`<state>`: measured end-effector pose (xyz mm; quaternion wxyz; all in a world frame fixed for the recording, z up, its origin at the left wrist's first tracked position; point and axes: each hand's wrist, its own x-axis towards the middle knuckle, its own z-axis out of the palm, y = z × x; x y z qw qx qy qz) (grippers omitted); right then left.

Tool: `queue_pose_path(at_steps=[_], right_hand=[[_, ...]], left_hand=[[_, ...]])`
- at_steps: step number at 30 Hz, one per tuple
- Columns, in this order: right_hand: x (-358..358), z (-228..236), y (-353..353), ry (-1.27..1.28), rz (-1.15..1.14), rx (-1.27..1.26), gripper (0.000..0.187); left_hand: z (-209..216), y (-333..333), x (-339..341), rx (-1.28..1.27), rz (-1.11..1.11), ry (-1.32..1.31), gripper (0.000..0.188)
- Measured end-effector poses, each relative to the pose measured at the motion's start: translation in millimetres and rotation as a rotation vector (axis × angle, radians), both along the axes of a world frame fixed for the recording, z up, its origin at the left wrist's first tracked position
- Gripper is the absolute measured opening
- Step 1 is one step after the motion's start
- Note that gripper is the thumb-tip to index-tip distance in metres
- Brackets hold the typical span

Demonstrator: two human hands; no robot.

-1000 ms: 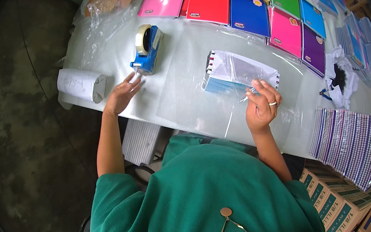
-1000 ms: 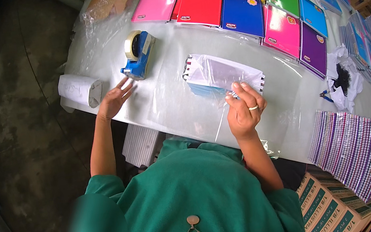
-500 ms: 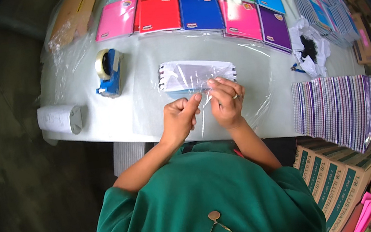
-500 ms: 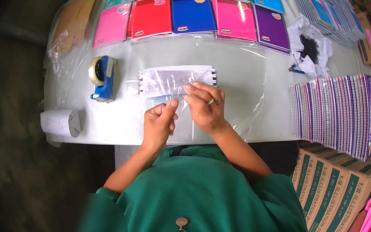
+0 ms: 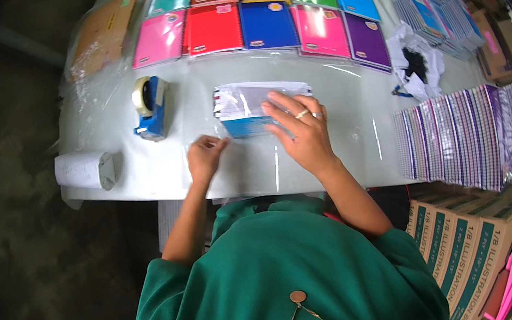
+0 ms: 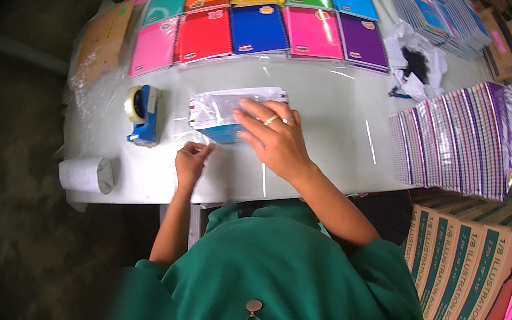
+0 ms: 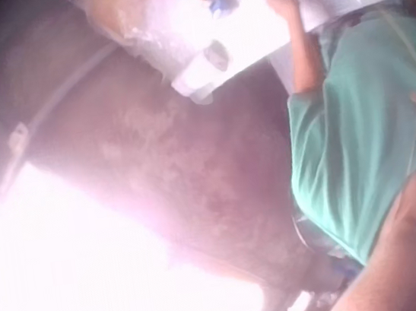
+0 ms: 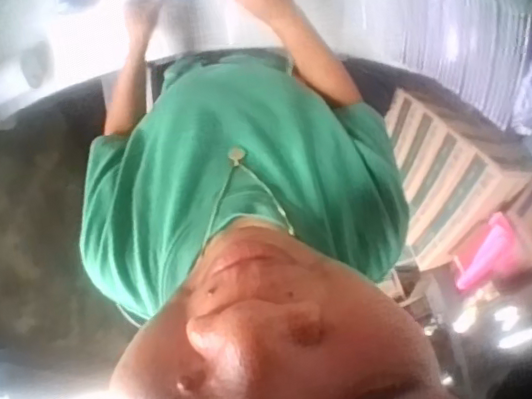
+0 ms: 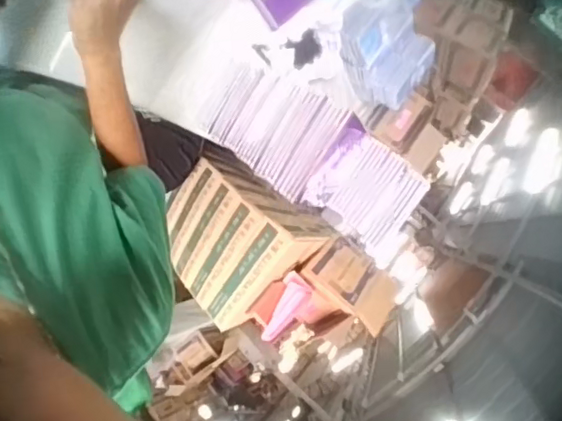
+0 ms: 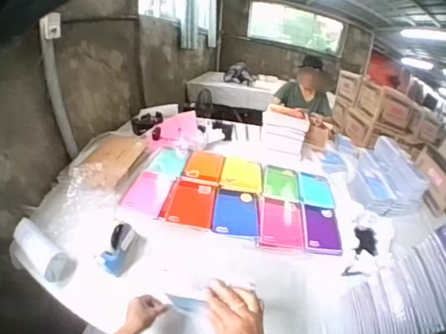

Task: The person places a stack of notebooks into a plastic bag, folds the edges of the bag, and secures them with adhesive tape before placing the packaged stack onto a larger pile.

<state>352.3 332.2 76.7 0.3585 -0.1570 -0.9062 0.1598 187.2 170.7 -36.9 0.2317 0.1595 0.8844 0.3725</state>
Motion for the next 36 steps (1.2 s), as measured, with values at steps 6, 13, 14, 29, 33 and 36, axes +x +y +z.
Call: queue_pose_path(at_steps=[6,13,14,29,33,36], right_hand=[[-6,-13,-5,0.077,-0.035,0.054,0.039],[-4,-14,-2,0.039,-0.022,0.079,0.042],[-4,-14,-3,0.038,-0.022,0.080,0.042],[4,-10,6,0.030,0.058,-0.059,0.062],[9,-3,6,-0.012,0.071,-0.148,0.058],[6,2,6,-0.128,0.028,-0.075,0.056]], left_hand=[[23,-70,-161,-0.152,0.253,0.549,0.046],[51,-71,-184,0.210,-0.011,-0.533,0.029],[45,-83,-181,0.412,0.005,-0.600,0.027],[168,32,40,0.749,-0.098,-0.410,0.037],[108,72,81,0.642,-0.009,-0.601,0.038],[115,67,80,0.580,0.000,-0.605,0.039]])
